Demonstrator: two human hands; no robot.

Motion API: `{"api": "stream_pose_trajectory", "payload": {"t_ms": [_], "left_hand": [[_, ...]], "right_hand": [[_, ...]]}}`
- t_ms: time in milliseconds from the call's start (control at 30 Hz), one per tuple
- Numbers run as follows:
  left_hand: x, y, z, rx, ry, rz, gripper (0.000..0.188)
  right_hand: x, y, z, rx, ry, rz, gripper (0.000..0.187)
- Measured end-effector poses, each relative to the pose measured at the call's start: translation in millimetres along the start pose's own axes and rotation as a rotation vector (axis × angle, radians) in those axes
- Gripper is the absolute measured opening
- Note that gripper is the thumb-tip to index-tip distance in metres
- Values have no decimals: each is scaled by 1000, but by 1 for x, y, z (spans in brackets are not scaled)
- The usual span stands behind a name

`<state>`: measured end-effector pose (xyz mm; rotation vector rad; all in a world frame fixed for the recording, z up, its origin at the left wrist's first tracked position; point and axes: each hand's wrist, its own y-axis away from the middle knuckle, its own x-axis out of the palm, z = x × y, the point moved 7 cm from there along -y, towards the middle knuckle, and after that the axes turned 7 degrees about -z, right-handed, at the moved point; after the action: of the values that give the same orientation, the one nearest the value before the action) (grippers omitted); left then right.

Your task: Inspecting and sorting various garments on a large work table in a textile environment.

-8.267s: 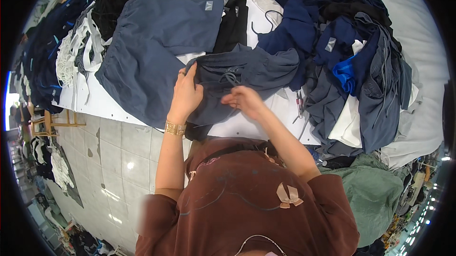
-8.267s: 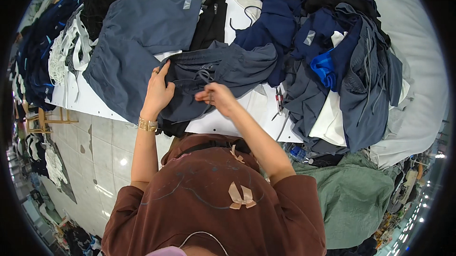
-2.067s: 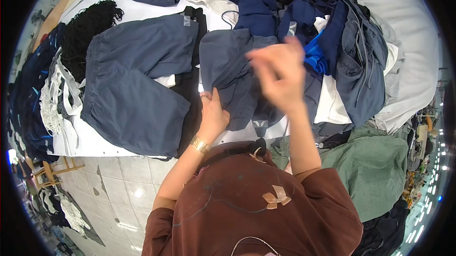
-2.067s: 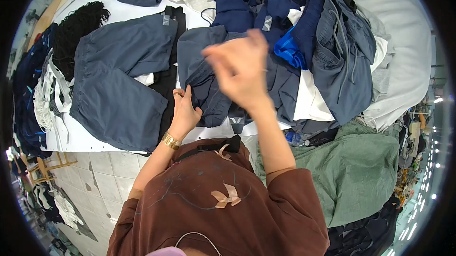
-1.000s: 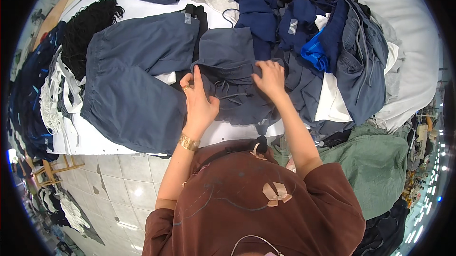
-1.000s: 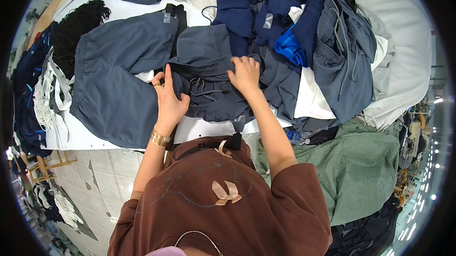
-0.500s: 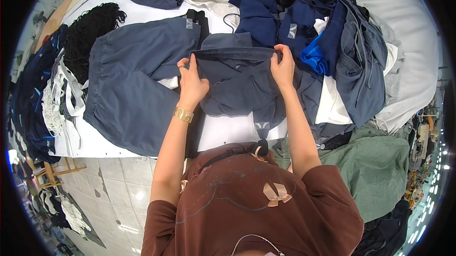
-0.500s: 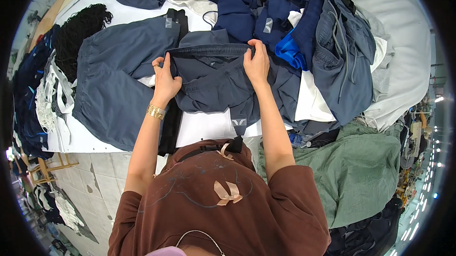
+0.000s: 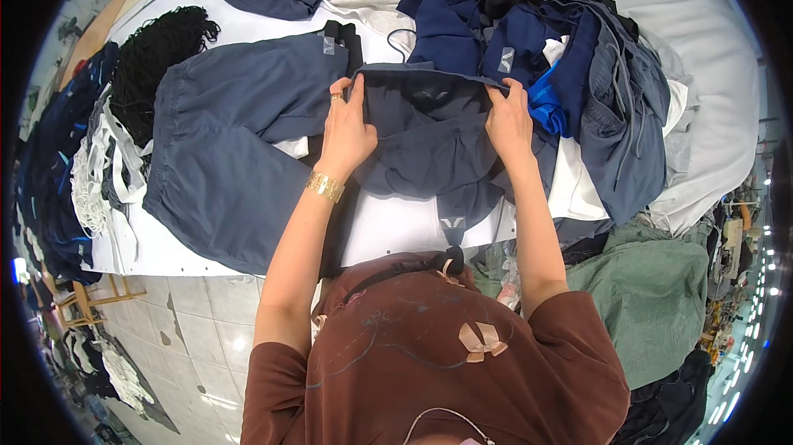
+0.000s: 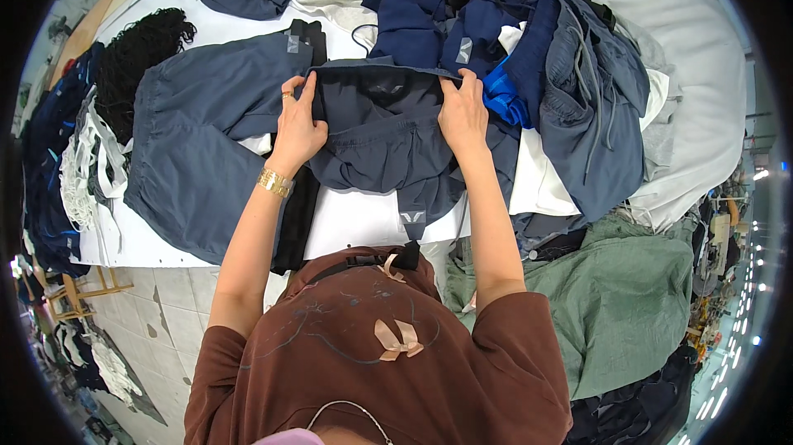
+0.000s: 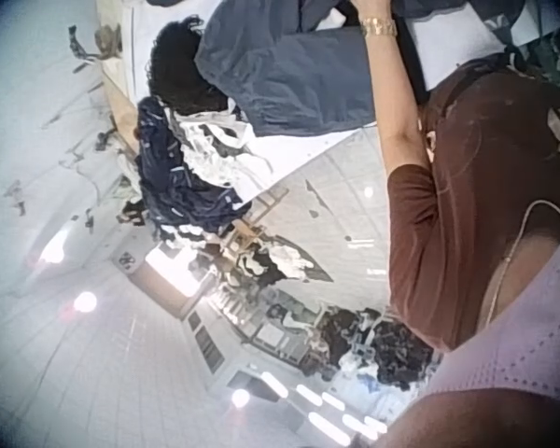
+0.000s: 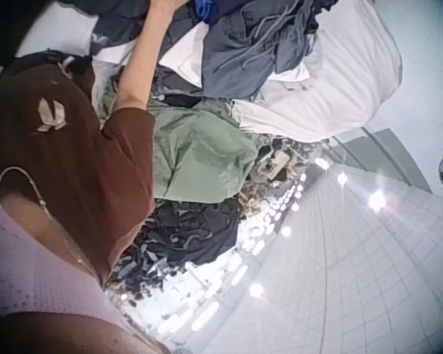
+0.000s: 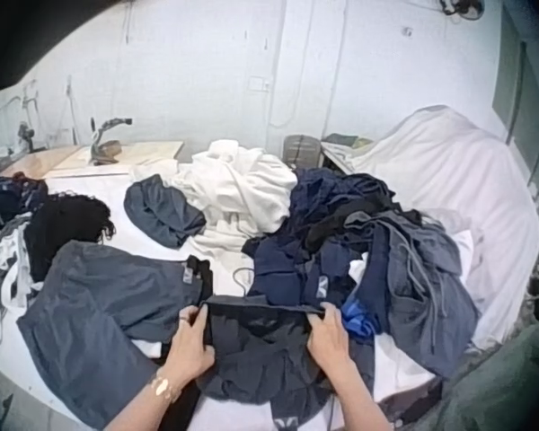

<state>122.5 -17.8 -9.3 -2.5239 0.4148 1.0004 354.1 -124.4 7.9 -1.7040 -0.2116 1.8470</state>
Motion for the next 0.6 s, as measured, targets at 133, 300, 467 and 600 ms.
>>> {"api": "stream_pose_trajectory", "payload": {"t_ms": [133,300,467,600], "left_hand": [[-2,-15,0,87,-61,-58,70],[-8,-32,-3,132,-97,-48,66],[-29,-32,16,192,-158,-150,51],[-57,-28,36,194,-160,-37,28]], "right_hand": [[1,-5,-4,18,-10,13,37],[-8,-11,-9,0,-5,14,33],[-23,-10,-9,-133,-106,252,35],[-64,-17,-33,-177,-506,97,30]]}}
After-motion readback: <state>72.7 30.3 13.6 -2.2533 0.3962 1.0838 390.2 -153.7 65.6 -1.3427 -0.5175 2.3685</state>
